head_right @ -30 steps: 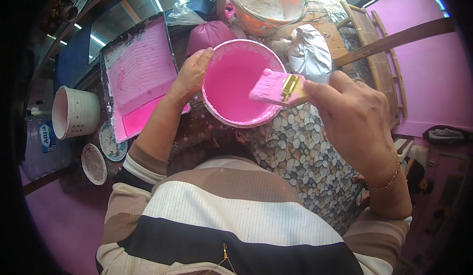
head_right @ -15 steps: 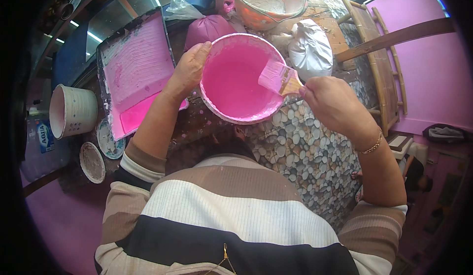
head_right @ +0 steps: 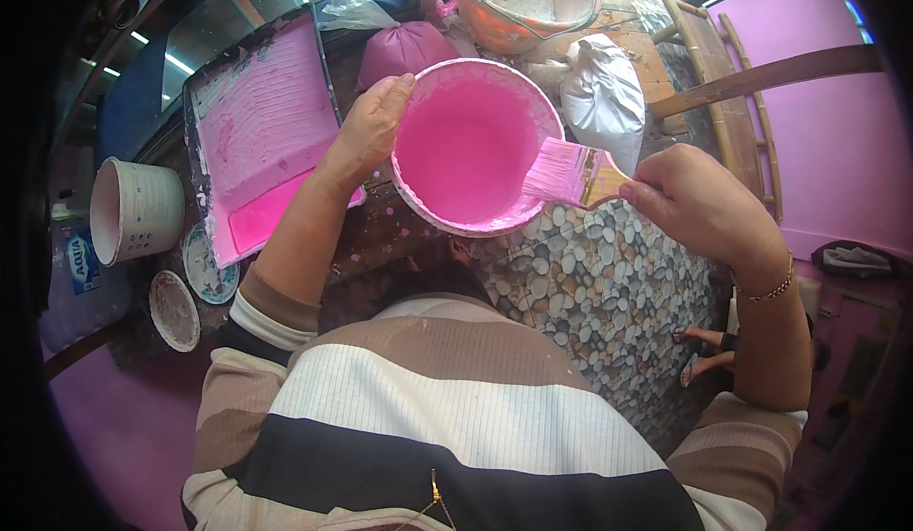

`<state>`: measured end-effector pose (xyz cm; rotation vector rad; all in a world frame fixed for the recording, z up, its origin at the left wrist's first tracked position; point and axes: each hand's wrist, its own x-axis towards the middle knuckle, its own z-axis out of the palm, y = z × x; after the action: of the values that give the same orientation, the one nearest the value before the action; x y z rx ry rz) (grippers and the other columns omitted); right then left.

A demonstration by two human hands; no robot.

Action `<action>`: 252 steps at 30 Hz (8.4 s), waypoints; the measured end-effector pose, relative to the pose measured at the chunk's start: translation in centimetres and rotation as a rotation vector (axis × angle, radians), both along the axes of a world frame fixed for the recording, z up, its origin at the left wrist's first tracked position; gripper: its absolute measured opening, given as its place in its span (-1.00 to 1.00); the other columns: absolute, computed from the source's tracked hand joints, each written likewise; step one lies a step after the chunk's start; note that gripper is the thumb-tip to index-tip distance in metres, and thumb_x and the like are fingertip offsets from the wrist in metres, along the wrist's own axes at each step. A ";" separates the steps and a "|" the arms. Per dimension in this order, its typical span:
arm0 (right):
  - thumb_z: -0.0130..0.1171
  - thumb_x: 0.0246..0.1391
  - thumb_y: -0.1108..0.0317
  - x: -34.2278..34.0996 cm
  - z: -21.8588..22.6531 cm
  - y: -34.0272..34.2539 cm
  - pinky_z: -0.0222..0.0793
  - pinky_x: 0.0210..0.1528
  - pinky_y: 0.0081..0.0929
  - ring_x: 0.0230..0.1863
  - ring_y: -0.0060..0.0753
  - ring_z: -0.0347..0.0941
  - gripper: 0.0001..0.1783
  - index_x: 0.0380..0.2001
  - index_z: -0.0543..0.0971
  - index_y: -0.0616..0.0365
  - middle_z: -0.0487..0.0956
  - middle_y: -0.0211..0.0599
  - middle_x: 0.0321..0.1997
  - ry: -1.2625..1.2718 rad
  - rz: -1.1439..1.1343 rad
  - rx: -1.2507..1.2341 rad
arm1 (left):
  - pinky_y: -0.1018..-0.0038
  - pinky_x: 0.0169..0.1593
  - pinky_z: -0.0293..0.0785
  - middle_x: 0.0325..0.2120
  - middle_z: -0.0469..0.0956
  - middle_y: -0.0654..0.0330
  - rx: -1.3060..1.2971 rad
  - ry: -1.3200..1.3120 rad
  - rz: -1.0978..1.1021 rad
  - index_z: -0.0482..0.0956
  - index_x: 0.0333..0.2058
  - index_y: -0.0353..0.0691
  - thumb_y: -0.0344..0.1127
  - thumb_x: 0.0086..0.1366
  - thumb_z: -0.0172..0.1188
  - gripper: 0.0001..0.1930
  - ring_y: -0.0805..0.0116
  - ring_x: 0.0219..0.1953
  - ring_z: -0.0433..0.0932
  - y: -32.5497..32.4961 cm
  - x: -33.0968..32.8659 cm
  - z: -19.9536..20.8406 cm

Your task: The person mixes pink paint in a bucket using a brush and a scraper, adds white powder from a bag, and stirs the mixture thoroughly. The person also handles a small bag containing pink powder and picks up a separate bucket containing two fish-shaped objects.

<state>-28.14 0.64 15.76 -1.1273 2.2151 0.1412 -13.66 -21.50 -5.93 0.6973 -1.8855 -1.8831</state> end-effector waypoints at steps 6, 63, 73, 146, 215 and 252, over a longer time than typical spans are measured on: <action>0.09 0.06 0.32 0.5 1.5 0.1 0.28 -0.37 -0.12 -0.55 0.13 0.32 -0.68 -0.55 0.50 0.45 0.41 0.16 -0.61 0.063 0.030 0.009 | 0.38 -0.25 0.39 -0.50 0.52 0.11 -0.021 0.000 -0.013 0.48 -0.34 -0.35 -0.04 0.43 -0.09 -0.57 0.38 -0.42 0.45 -0.3 -0.3 -1.0; 0.33 -0.25 0.48 -0.6 -3.8 -10.8 0.44 -0.26 -0.30 -0.35 -0.20 0.56 -0.90 -0.52 0.67 0.13 0.59 -0.21 -0.53 0.274 0.863 -0.007 | 0.54 -0.27 0.40 -0.47 0.49 0.27 0.027 -0.010 0.073 0.49 -0.31 -0.32 -0.08 0.44 -0.08 -0.62 0.54 -0.40 0.42 0.7 -0.3 -0.5; 0.17 -0.11 0.45 0.8 -7.2 -9.6 0.50 -0.39 -0.33 -0.46 -0.23 0.59 -0.88 -0.66 0.57 0.19 0.57 -0.14 -0.60 0.306 1.026 0.117 | 0.61 -0.20 0.41 -0.35 0.54 0.29 0.143 -0.054 0.016 0.51 -0.19 -0.30 -0.09 0.45 -0.09 -0.64 0.58 -0.31 0.47 0.5 -0.1 0.4; 0.10 0.11 0.39 -1.1 -3.3 -4.9 0.34 -0.44 -0.43 -0.56 -0.38 0.44 -0.78 -0.29 0.61 0.34 0.54 -0.20 -0.58 -0.008 0.174 -0.166 | 0.38 -0.33 0.36 -0.58 0.45 0.16 -0.020 0.061 0.059 0.41 -0.44 -0.31 -0.11 0.43 -0.06 -0.63 0.41 -0.50 0.36 0.3 0.0 -0.5; 0.22 -0.21 0.42 1.0 -9.6 -12.8 0.46 -0.34 -0.21 -0.44 0.05 0.55 -0.87 -0.55 0.62 0.27 0.55 0.06 -0.53 0.235 0.749 0.306 | 0.37 -0.20 0.44 -0.48 0.57 0.04 0.013 0.006 0.079 0.47 -0.28 -0.34 -0.02 0.38 -0.04 -0.59 0.26 -0.39 0.56 0.6 -0.1 -0.4; 0.03 0.12 0.36 -2.3 -11.0 -7.2 0.39 -0.31 -0.19 -0.40 0.11 0.48 -0.73 -0.43 0.56 0.41 0.52 0.15 -0.50 -0.470 0.758 -0.248 | 0.62 -0.35 0.34 -0.49 0.47 0.34 0.016 0.008 0.191 0.49 -0.34 -0.30 -0.24 0.42 0.00 -0.75 0.63 -0.43 0.36 1.7 0.0 1.9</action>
<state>-30.44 -6.59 4.72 -1.8723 1.3394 -0.0830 -13.67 -19.77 -4.06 0.8422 -1.7337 -1.7804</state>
